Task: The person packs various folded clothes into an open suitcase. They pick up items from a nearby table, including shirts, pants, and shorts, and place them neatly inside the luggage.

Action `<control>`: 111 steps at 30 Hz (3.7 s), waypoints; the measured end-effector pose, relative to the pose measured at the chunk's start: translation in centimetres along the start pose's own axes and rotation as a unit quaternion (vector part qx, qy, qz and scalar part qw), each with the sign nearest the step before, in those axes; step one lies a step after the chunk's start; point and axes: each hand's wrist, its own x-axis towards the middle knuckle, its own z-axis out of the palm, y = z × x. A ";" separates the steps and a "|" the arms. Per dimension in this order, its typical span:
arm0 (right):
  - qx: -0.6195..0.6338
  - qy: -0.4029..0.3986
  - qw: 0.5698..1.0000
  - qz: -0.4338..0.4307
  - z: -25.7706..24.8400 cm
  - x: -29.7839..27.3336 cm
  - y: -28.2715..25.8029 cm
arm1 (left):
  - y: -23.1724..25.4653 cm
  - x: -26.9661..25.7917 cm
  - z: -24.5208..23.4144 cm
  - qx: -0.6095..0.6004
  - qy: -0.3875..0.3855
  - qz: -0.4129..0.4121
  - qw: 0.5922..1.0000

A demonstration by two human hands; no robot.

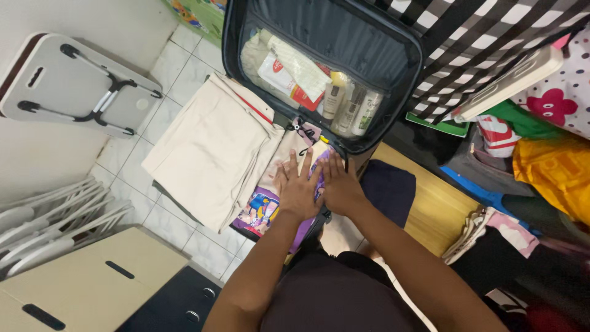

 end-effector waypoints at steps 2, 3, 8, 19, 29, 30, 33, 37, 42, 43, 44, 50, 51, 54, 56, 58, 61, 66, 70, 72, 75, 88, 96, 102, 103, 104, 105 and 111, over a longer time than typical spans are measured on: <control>-0.014 -0.002 1.000 0.006 0.2 0.3 0.1 | 0.1 0.4 0.6 0.012 -0.001 -0.003 1.000; -0.013 -0.010 1.000 0.005 0.2 0.4 0.3 | 0.2 0.5 0.9 0.017 0.005 -0.001 1.000; -0.002 -0.016 1.000 -0.006 0.8 0.4 1.2 | 0.6 0.5 1.5 0.053 0.027 0.000 0.998; 0.184 0.128 0.973 -0.046 4.8 -9.0 2.5 | 5.7 -0.3 -0.2 0.113 -0.018 -0.064 0.991; 0.509 0.204 0.777 0.309 19.1 -24.1 13.2 | 18.7 -0.7 5.0 0.052 -0.013 0.104 0.993; 0.510 0.235 0.749 0.352 22.2 -25.4 14.8 | 20.1 -0.8 6.0 0.050 -0.046 0.123 0.990; 0.527 0.301 0.646 0.462 31.0 -30.0 19.5 | 24.6 -1.7 9.0 0.048 -0.121 0.112 0.985; 0.666 0.308 0.422 0.532 37.2 -36.1 24.5 | 29.0 -3.2 12.3 0.045 -0.163 0.132 0.977; 0.738 0.288 0.211 0.572 40.5 -39.0 27.1 | 32.9 -4.5 14.5 0.052 -0.197 0.119 0.972; 0.763 0.276 0.183 0.555 40.8 -39.1 27.3 | 33.4 -4.5 14.8 0.048 -0.199 0.116 0.972; 0.785 0.275 0.145 0.536 41.0 -39.1 27.5 | 34.0 -4.7 15.1 0.041 -0.199 0.110 0.973; 0.802 0.196 0.065 0.561 41.6 -39.2 28.0 | 36.9 -5.2 16.0 0.041 -0.223 0.072 0.971; 0.809 0.201 0.064 0.548 41.8 -39.4 27.9 | 37.3 -5.3 16.2 0.038 -0.235 0.056 0.970; 0.832 0.202 0.047 0.515 42.0 -39.5 28.1 | 38.1 -5.9 16.9 0.011 -0.204 0.071 0.976; 0.839 0.195 0.025 0.507 42.1 -39.7 28.1 | 38.6 -6.2 17.2 0.008 -0.196 0.071 0.978; 0.839 0.187 -0.002 0.511 41.8 -39.7 28.1 | 39.2 -6.3 17.7 0.011 -0.203 0.064 0.977; 0.805 0.245 0.048 0.539 41.0 -39.9 27.3 | 39.5 -6.9 19.4 -0.004 -0.237 0.038 0.971; 0.804 0.425 0.084 0.407 37.3 -40.7 27.0 | 37.5 -6.6 26.9 -0.302 -0.269 -0.018 0.915; 0.793 0.492 0.099 0.346 32.8 -41.8 26.1 | 37.8 -5.2 28.7 -0.505 -0.338 -0.151 0.780; 0.804 0.497 0.148 0.290 30.2 -42.8 25.2 | 38.5 -4.0 26.3 -0.593 -0.404 -0.231 0.657; 0.833 0.480 0.195 0.196 27.2 -43.7 23.5 | 39.1 -3.2 21.9 -0.750 -0.399 -0.215 0.482; 0.922 0.189 0.331 0.068 15.2 -41.3 19.4 | 31.7 -4.2 12.5 -0.682 -0.253 -0.071 0.683; 0.779 0.244 0.577 0.031 8.8 -32.2 14.4 | 24.3 -8.7 6.6 -0.658 -0.077 -0.152 0.733; 0.585 0.340 0.726 -0.122 4.0 -25.3 9.4 | 18.2 -13.0 1.1 -0.663 0.179 -0.091 0.722; 0.604 0.331 0.711 -0.146 2.9 -24.5 8.4 | 17.2 -13.8 0.1 -0.638 0.181 -0.072 0.746; 0.596 0.272 0.747 -0.118 1.6 -23.9 7.5 | 16.2 -14.7 -0.9 -0.612 0.181 -0.053 0.768; 0.584 0.210 0.779 -0.091 0.1 -23.5 6.7 | 15.4 -15.6 -1.9 -0.584 0.182 -0.035 0.790; 0.423 0.083 0.902 0.015 -6.8 -22.2 1.6 | 11.2 -16.8 -4.6 -0.443 0.128 -0.105 0.881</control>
